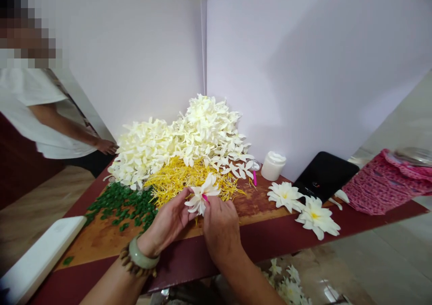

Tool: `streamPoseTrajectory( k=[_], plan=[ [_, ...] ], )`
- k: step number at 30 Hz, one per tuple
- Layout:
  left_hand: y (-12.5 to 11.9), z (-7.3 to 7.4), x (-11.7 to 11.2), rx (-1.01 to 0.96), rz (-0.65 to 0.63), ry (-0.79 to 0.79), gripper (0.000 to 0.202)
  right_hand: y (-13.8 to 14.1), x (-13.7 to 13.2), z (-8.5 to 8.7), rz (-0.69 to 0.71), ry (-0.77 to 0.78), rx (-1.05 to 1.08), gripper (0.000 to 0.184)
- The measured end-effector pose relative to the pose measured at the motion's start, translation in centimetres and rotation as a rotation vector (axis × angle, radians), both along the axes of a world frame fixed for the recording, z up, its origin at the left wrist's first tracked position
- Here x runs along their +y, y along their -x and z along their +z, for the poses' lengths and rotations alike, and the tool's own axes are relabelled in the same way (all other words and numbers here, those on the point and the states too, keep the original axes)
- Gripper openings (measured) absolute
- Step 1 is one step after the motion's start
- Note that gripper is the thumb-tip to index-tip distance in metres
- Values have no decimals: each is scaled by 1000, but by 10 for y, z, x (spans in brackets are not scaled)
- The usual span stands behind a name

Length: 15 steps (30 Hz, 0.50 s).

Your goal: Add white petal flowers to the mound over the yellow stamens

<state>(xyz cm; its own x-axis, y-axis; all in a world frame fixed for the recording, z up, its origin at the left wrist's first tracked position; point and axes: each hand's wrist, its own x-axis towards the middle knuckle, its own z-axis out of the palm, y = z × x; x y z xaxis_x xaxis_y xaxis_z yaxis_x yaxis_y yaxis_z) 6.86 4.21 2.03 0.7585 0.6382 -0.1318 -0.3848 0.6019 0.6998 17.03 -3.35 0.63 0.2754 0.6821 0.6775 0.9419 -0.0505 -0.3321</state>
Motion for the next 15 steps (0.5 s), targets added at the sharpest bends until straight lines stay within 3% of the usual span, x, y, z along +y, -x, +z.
streamPoseTrajectory(
  k=[4,9,12,15],
  plan=[
    [-1,0,0,-2,-20,-7,22,1,-2,4,14,80,334,14],
    [-1,0,-2,24,-22,-56,22,-2,-2,3,179,-5,811,47],
    [-4,-1,-2,38,-24,-93,22,-5,-5,4,240,-10,893,57],
    [-8,2,-5,41,-45,-74,23,-7,-8,8,194,51,817,59]
  ],
)
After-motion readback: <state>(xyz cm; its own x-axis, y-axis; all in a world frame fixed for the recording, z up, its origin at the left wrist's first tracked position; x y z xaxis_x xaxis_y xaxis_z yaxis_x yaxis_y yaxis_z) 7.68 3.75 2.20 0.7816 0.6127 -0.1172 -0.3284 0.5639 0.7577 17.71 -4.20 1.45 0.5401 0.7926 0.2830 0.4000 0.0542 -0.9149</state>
